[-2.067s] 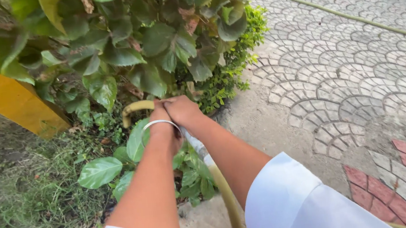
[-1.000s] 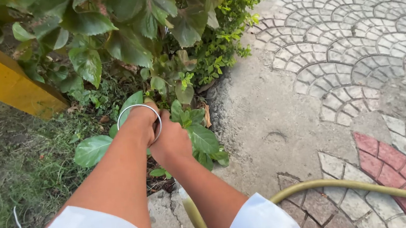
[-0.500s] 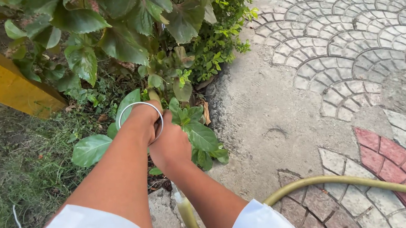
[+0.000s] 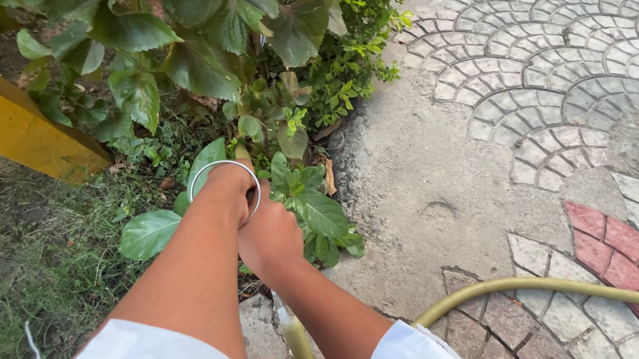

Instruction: Repairing a leak in a garden hose by wrapping it with tape or a sealant wrap.

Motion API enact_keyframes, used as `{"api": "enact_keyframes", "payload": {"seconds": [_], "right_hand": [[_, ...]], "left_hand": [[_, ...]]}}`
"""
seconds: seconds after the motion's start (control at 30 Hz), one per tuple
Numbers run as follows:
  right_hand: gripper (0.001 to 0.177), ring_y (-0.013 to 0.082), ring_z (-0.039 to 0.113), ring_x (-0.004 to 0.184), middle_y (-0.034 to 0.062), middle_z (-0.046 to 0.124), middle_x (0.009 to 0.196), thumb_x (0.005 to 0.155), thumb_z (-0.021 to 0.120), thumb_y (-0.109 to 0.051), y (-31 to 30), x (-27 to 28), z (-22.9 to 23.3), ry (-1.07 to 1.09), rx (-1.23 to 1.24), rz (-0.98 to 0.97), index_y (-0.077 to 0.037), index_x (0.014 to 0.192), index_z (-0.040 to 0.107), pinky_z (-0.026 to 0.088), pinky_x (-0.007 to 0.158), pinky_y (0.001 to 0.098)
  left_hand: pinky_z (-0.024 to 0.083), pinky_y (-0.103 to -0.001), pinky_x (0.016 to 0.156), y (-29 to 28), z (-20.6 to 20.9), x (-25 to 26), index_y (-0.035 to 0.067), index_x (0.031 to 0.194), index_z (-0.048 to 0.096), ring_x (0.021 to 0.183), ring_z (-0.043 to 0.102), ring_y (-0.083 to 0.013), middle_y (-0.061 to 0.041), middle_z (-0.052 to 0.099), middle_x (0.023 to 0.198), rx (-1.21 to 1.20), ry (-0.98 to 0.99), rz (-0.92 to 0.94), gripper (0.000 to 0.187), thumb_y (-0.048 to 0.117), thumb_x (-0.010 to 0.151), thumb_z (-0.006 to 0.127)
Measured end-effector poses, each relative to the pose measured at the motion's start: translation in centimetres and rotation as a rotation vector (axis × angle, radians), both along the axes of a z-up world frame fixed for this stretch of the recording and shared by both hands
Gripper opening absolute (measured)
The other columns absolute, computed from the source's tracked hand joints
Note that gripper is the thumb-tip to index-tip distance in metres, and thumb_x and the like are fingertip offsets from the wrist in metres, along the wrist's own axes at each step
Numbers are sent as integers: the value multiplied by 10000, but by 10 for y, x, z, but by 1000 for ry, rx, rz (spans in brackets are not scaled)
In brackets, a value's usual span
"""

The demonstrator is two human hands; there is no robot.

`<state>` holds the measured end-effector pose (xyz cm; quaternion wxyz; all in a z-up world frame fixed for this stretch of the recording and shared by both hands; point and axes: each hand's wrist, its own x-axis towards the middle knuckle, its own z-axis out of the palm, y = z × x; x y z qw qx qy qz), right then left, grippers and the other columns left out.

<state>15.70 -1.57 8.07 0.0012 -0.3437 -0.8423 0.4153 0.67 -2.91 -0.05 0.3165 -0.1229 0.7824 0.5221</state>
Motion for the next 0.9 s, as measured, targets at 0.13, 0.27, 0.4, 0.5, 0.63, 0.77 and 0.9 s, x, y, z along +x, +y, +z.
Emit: {"api": "enact_keyframes", "payload": {"seconds": [0.13,0.27,0.4,0.5,0.63,0.77,0.9], "right_hand": [[630,439,672,1084,221,731,1090,893,614,-464,-3,-2,1,-3,-11,28,-120,1378,405,531,938,555],[697,460,655,1088,227,708,1117,888,629,-475,-12,-9,-25,25,-45,70,-119,1426,366,527,940,559],[849,519,673,937,323,704,1012,1001,554,-398,-26,-18,-60,121,-124,167,-41,1615,89,542,862,561],[858,385,750,738,239,735,931,963,475,-299,-41,-9,-56,143,-385,191,-135,1651,-12,622,693,473],[808,319,714,626,219,746,825,1002,510,-299,-62,-1,-58,113,-428,304,-122,1637,42,585,624,420],[667,242,677,565,135,700,817,995,523,-241,-65,-2,-59,138,-577,321,-153,1572,200,584,541,395],[517,169,673,591,85,689,867,975,569,-215,-68,-3,-72,201,-651,280,-125,1456,401,608,518,378]], "left_hand": [[520,-396,562,-10,-5,-8,112,928,678,669,638,-218,-84,683,840,-22,19,-25,74,119,883,737],[531,-406,593,-24,-12,-14,132,949,690,696,650,-226,-87,697,861,-50,36,-48,113,123,870,770],[543,-417,623,-40,-16,-22,152,969,703,724,661,-235,-89,711,883,-80,54,-72,153,128,856,804],[509,-459,623,-70,-3,-24,121,1044,720,728,636,-252,-91,699,896,-223,-43,-112,198,235,886,755],[476,-503,624,-100,13,-13,90,1119,737,733,611,-269,-94,687,910,-386,-154,-142,324,340,915,703],[507,-506,639,-102,34,-10,107,1163,704,755,644,-297,-130,705,927,-444,-70,-180,355,373,929,690],[537,-510,655,-99,45,1,124,1207,671,778,676,-325,-167,723,944,-502,3,-226,387,406,943,677]]}}
